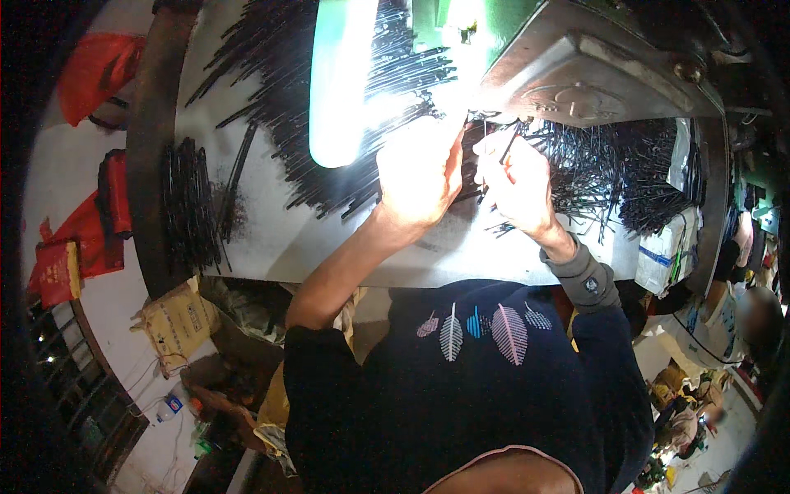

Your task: The person assembles small metal components using a manual press and an assembly fixture.

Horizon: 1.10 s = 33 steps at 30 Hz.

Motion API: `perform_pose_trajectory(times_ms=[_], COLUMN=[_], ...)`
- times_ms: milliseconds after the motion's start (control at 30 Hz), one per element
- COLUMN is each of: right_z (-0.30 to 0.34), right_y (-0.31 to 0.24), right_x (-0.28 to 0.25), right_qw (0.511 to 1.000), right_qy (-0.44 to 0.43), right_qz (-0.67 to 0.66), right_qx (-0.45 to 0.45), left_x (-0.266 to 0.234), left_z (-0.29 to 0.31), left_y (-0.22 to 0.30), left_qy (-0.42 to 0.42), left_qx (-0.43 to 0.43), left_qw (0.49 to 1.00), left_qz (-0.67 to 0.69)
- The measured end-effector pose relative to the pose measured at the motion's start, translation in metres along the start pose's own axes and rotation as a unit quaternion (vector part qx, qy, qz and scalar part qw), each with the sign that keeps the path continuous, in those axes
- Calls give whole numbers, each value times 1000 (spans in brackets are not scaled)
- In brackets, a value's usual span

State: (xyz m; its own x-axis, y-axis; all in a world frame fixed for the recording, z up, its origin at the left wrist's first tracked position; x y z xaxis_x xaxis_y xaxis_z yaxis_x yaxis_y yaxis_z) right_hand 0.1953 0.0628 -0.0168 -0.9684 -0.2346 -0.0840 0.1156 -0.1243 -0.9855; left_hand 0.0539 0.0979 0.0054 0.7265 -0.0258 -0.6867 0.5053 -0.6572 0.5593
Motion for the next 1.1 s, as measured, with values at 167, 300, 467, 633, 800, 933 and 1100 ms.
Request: perform_pose_trajectory(times_ms=[167, 300, 467, 633, 800, 933, 1100], right_z=[1, -3, -7, -11, -10, -10, -10], right_y=[-4, -9, -9, -4, 3, 4, 1], right_x=[-4, -10, -12, -10, -9, -9, -8], right_qw=[999, 999, 999, 998, 998, 996, 997], right_qy=[1, 6, 19, 14, 23, 30, 34], right_qz=[-39, -43, -38, -49, -44, -56, -57], right_qx=[4, -14, -16, -35, -46, -60, -50], left_x=[3, 7, 7, 9, 10, 13, 10], left_z=[0, -11, -11, -12, -11, -8, -4], left_y=[2, 0, 4, 2, 2, 0, -1], left_qy=[33, 79, 86, 66, 81, 41, 113], left_qx=[40, 91, 132, 109, 106, 76, 120], left_qw=[998, 993, 986, 988, 987, 993, 984], left_qz=[-30, -21, -58, -83, -84, -76, -64])
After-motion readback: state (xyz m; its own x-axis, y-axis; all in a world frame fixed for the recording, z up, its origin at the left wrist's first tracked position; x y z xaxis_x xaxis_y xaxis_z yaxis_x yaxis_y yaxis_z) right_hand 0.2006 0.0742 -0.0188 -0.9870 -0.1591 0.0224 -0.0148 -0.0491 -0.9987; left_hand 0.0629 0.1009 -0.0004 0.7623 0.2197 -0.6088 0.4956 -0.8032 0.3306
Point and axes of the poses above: each hand's wrist, its own z-axis away from the middle knuckle, its own x-axis out of the palm, y = z × x, the point moved 4 cm from there along -z, towards the middle knuckle, and after that the axes turned 12 degrees about -y, right-handed, at the moved point
